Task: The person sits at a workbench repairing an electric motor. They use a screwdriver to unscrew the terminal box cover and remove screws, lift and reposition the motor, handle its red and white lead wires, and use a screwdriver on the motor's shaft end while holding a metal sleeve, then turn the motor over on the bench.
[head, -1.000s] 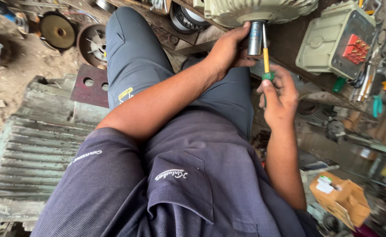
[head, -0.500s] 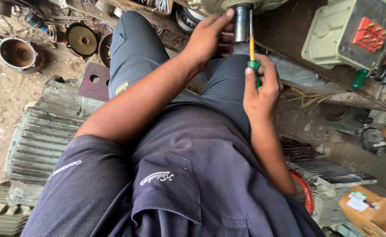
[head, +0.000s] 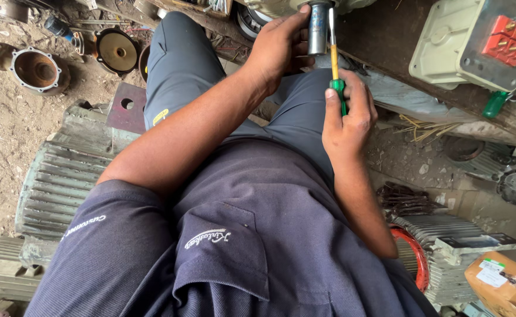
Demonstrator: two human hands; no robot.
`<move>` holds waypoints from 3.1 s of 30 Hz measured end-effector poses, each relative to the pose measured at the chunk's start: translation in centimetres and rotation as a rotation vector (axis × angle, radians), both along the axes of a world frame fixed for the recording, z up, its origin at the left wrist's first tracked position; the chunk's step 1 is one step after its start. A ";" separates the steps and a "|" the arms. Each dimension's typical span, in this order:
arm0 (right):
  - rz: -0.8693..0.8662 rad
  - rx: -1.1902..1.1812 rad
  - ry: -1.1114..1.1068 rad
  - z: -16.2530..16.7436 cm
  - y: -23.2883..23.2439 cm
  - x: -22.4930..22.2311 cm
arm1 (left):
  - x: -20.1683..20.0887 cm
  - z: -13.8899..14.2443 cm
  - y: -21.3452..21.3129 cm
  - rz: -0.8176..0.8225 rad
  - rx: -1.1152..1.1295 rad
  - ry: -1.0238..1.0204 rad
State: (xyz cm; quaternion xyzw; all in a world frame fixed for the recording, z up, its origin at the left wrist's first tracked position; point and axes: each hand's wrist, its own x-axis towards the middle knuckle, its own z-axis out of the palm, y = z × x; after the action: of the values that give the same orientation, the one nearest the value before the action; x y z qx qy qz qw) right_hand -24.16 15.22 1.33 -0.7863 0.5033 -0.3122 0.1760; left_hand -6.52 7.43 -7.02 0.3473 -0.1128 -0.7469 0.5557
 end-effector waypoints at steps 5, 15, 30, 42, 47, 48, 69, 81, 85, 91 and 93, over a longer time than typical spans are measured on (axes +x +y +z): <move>-0.105 0.383 -0.392 -1.3 -0.4 -0.6 | -0.5 1.2 0.1 0.033 0.021 -0.040; -0.032 0.497 -0.595 -2.4 -1.6 -2.2 | -0.7 0.7 0.2 -0.043 -0.106 -0.040; -0.009 0.065 0.027 0.8 -1.8 -0.7 | 0.0 0.1 0.0 -0.138 -0.180 0.111; -0.001 0.033 0.136 2.7 -1.5 0.7 | 0.6 0.5 -0.1 -0.121 -0.135 0.067; -0.013 0.012 0.202 3.7 -1.2 1.4 | 1.2 1.7 0.1 -0.106 -0.109 -0.127; -0.014 0.012 0.208 3.8 -1.1 1.5 | 1.3 1.8 0.2 -0.106 -0.130 -0.175; -0.030 -0.004 0.174 3.4 -1.1 1.3 | 2.1 1.3 0.4 -0.186 -0.272 -0.225; -0.047 -0.013 0.200 3.2 -1.1 1.9 | 2.3 1.0 0.4 -0.218 -0.272 -0.180; -0.067 -0.002 0.213 3.3 -1.2 2.0 | 2.6 1.1 0.3 -0.236 -0.262 -0.182; -0.056 0.018 0.148 3.6 -1.0 1.2 | 1.9 2.5 0.2 -0.103 -0.155 -0.369; -0.051 0.024 0.134 3.4 -1.0 1.1 | 1.6 2.9 0.0 -0.077 -0.171 -0.436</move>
State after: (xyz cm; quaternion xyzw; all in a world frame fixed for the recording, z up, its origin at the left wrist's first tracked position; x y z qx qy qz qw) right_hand -23.08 14.22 4.75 -0.7903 0.5373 -0.2573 0.1433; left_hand -4.90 7.45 -4.15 0.4473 -0.3061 -0.6626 0.5169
